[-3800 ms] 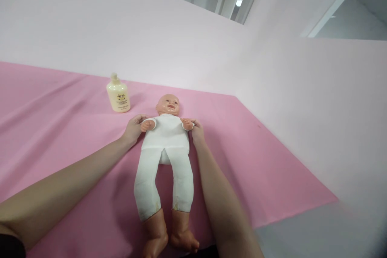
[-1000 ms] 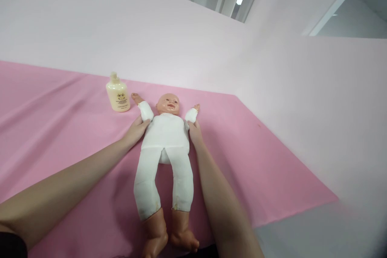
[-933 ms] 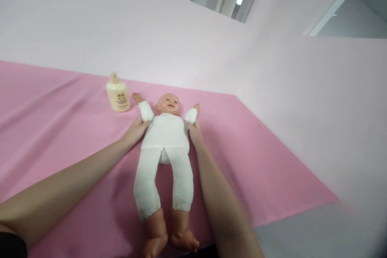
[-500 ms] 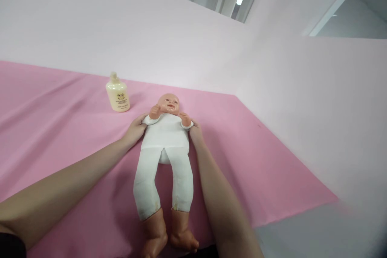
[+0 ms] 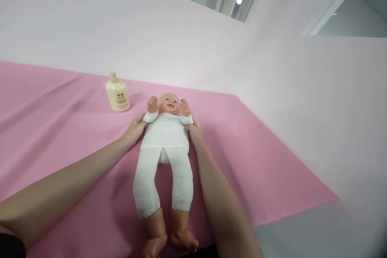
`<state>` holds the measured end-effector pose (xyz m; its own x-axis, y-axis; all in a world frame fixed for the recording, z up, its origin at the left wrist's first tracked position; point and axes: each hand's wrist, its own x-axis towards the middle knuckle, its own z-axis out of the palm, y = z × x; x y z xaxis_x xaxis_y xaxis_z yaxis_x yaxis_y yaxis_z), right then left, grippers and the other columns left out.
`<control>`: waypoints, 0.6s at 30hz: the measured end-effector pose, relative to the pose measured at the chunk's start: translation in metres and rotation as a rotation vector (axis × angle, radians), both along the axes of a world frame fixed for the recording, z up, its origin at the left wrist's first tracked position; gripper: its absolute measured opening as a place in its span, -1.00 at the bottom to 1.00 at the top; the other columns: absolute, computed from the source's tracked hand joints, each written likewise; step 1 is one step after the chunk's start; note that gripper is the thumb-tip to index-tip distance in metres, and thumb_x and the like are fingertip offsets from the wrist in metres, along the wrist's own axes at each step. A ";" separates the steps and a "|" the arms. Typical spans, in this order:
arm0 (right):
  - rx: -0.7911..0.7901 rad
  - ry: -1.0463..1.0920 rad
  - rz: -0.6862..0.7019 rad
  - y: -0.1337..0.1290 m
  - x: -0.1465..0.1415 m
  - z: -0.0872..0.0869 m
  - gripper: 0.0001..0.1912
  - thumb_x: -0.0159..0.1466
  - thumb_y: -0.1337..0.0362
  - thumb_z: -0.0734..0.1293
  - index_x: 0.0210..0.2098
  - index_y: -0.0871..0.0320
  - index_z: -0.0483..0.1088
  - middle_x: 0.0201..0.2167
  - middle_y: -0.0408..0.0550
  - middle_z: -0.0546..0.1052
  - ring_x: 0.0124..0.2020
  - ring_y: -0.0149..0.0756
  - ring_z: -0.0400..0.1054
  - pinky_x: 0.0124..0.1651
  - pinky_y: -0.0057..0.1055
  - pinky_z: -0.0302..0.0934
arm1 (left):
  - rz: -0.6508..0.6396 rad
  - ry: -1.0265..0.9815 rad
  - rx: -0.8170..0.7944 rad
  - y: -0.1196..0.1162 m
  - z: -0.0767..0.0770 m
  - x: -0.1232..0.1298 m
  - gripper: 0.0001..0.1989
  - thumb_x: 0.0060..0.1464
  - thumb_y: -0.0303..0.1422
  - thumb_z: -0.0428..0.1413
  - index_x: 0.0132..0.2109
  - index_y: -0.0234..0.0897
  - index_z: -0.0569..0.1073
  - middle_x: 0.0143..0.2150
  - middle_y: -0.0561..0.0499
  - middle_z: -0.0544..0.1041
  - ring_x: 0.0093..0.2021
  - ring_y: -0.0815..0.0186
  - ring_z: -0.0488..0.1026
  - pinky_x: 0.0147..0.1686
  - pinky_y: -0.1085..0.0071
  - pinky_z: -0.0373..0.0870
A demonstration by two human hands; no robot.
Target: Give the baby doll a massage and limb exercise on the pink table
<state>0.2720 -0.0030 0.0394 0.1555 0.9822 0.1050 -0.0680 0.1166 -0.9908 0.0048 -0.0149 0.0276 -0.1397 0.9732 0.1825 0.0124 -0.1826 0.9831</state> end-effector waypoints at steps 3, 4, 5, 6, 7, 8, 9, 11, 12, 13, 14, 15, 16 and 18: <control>-0.013 0.021 -0.017 -0.003 -0.002 0.004 -0.84 0.12 0.28 0.36 -0.30 0.06 0.55 -0.31 -0.20 0.62 -0.22 -0.23 0.44 -0.05 -0.35 0.34 | -0.018 -0.050 0.019 0.003 -0.003 0.000 -0.43 0.00 -0.23 0.23 0.18 -0.21 0.69 0.12 -0.13 0.77 0.24 -0.21 0.62 0.41 -0.08 0.50; -0.019 0.024 -0.021 -0.004 -0.002 0.004 -0.85 0.11 0.27 0.36 -0.31 0.05 0.55 -0.34 -0.21 0.59 -0.25 -0.24 0.41 -0.09 -0.35 0.31 | -0.026 -0.059 0.034 0.003 -0.003 0.000 -0.40 0.02 -0.23 0.23 0.22 -0.19 0.68 0.16 -0.12 0.76 0.27 -0.21 0.61 0.45 -0.08 0.47; -0.024 0.024 -0.024 -0.004 -0.002 0.005 -0.85 0.11 0.27 0.36 -0.31 0.05 0.54 -0.37 -0.22 0.56 -0.27 -0.24 0.39 -0.11 -0.36 0.29 | -0.032 -0.062 0.048 0.003 -0.003 0.000 -0.39 0.04 -0.23 0.22 0.26 -0.18 0.67 0.20 -0.12 0.75 0.32 -0.20 0.58 0.49 -0.07 0.43; -0.026 0.024 -0.028 -0.005 -0.003 0.005 -0.85 0.11 0.26 0.36 -0.31 0.05 0.54 -0.38 -0.23 0.55 -0.28 -0.25 0.37 -0.13 -0.36 0.28 | -0.037 -0.062 0.057 0.002 -0.003 0.000 -0.38 0.07 -0.23 0.22 0.29 -0.16 0.65 0.24 -0.11 0.73 0.36 -0.19 0.56 0.53 -0.06 0.39; -0.029 0.026 -0.034 -0.005 -0.003 0.005 -0.85 0.11 0.26 0.36 -0.31 0.05 0.54 -0.38 -0.24 0.54 -0.27 -0.25 0.37 -0.13 -0.36 0.27 | -0.039 -0.058 0.060 0.001 -0.002 0.001 -0.37 0.10 -0.22 0.22 0.32 -0.15 0.64 0.27 -0.10 0.71 0.40 -0.19 0.53 0.55 -0.05 0.36; -0.031 0.028 -0.041 -0.004 -0.003 0.004 -0.86 0.12 0.25 0.37 -0.31 0.04 0.54 -0.38 -0.24 0.54 -0.27 -0.25 0.36 -0.12 -0.36 0.27 | -0.037 -0.052 0.059 0.000 -0.001 0.001 -0.36 0.12 -0.22 0.21 0.35 -0.14 0.62 0.29 -0.10 0.70 0.43 -0.18 0.50 0.57 -0.05 0.33; -0.035 0.029 -0.048 -0.004 -0.003 0.004 -0.88 0.12 0.24 0.37 -0.32 0.04 0.53 -0.38 -0.23 0.54 -0.26 -0.25 0.36 -0.12 -0.36 0.27 | -0.034 -0.045 0.054 0.000 0.000 0.001 -0.36 0.13 -0.22 0.21 0.36 -0.14 0.61 0.29 -0.10 0.70 0.44 -0.18 0.49 0.57 -0.04 0.33; -0.048 0.031 -0.060 -0.002 -0.003 0.002 -0.91 0.14 0.22 0.38 -0.34 0.03 0.50 -0.40 -0.23 0.52 -0.25 -0.23 0.36 -0.13 -0.35 0.27 | -0.023 -0.032 0.032 -0.001 0.002 0.002 -0.37 0.14 -0.20 0.22 0.35 -0.16 0.60 0.23 -0.11 0.72 0.41 -0.18 0.51 0.55 -0.04 0.36; -0.055 0.032 -0.065 -0.001 -0.003 0.001 -0.92 0.15 0.21 0.38 -0.35 0.03 0.49 -0.41 -0.22 0.52 -0.25 -0.22 0.37 -0.13 -0.34 0.27 | -0.015 -0.029 0.016 -0.002 0.002 0.002 -0.38 0.13 -0.19 0.23 0.33 -0.18 0.60 0.19 -0.12 0.72 0.37 -0.19 0.53 0.52 -0.05 0.39; -0.063 0.033 -0.070 0.000 -0.003 0.000 -0.92 0.16 0.20 0.38 -0.35 0.03 0.48 -0.41 -0.21 0.51 -0.25 -0.21 0.37 -0.13 -0.32 0.27 | -0.006 -0.027 0.001 -0.001 0.002 0.002 -0.38 0.12 -0.18 0.23 0.31 -0.19 0.60 0.16 -0.12 0.73 0.34 -0.19 0.55 0.50 -0.05 0.41; -0.068 0.035 -0.075 0.001 -0.003 -0.002 -0.91 0.18 0.18 0.38 -0.34 0.03 0.48 -0.41 -0.21 0.51 -0.25 -0.20 0.39 -0.12 -0.31 0.28 | 0.001 -0.024 -0.013 -0.001 0.002 0.002 -0.39 0.12 -0.17 0.23 0.30 -0.20 0.60 0.14 -0.13 0.73 0.32 -0.19 0.56 0.47 -0.05 0.43; -0.072 0.037 -0.080 0.003 -0.003 -0.003 -0.90 0.19 0.17 0.38 -0.33 0.03 0.49 -0.39 -0.20 0.52 -0.24 -0.19 0.40 -0.10 -0.30 0.29 | 0.008 -0.020 -0.026 -0.001 0.001 0.001 -0.40 0.12 -0.16 0.23 0.29 -0.21 0.60 0.14 -0.14 0.72 0.31 -0.19 0.56 0.45 -0.05 0.44; -0.073 0.038 -0.083 0.003 -0.003 -0.004 -0.89 0.20 0.16 0.37 -0.32 0.04 0.49 -0.38 -0.19 0.53 -0.23 -0.18 0.41 -0.09 -0.29 0.30 | 0.013 -0.017 -0.033 0.000 0.001 0.001 -0.40 0.12 -0.16 0.22 0.29 -0.22 0.59 0.15 -0.14 0.72 0.30 -0.19 0.56 0.43 -0.04 0.45; -0.074 0.036 -0.085 0.005 -0.002 -0.006 -0.87 0.21 0.14 0.38 -0.30 0.04 0.49 -0.37 -0.17 0.53 -0.22 -0.16 0.41 -0.07 -0.28 0.30 | 0.020 -0.013 -0.035 0.001 -0.001 0.000 -0.40 0.12 -0.15 0.23 0.28 -0.23 0.59 0.17 -0.16 0.71 0.29 -0.17 0.56 0.41 -0.03 0.46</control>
<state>0.2695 0.0016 0.0333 0.2413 0.9701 0.0252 -0.0970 0.0499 -0.9940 0.0052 -0.0144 0.0265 -0.1614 0.9760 0.1464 0.0029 -0.1478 0.9890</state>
